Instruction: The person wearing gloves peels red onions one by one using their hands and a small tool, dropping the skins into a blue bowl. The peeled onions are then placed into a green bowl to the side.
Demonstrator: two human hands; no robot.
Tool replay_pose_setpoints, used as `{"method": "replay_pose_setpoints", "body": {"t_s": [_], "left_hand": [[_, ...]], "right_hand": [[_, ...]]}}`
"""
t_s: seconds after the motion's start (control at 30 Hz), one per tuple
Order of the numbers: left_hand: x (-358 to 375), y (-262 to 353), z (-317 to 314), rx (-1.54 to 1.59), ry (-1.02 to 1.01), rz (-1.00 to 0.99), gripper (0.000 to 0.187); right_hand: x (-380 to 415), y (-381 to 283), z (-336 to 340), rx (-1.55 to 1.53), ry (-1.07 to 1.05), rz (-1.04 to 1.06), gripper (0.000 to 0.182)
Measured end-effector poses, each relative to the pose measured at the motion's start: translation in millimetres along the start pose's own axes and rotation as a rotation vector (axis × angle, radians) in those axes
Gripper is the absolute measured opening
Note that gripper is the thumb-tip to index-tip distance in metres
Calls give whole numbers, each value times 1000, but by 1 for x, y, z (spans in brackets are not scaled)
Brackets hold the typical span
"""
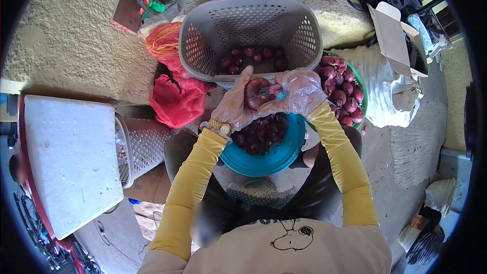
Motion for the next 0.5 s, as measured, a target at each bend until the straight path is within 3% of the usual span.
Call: {"method": "replay_pose_setpoints", "body": {"t_s": [0.17, 0.37, 0.5], "left_hand": [[-1, 2, 1, -20, 17, -49, 51], [0, -3, -2, 99, 9, -28, 38], [-7, -7, 5, 97, 31, -55, 36]], "right_hand": [[1, 0, 3, 70, 33, -36, 85], [4, 7, -17, -12, 180, -30, 81], [5, 12, -20, 80, 17, -137, 85]]}}
Point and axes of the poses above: each hand's wrist, its own x-axis away from the middle knuckle, its own z-axis out of the back of the hand, y = z × x, the point moved 4 cm from there along -x, towards the middle knuckle, and after that the axes turned 1 degree about x, right-handed, at the moved point
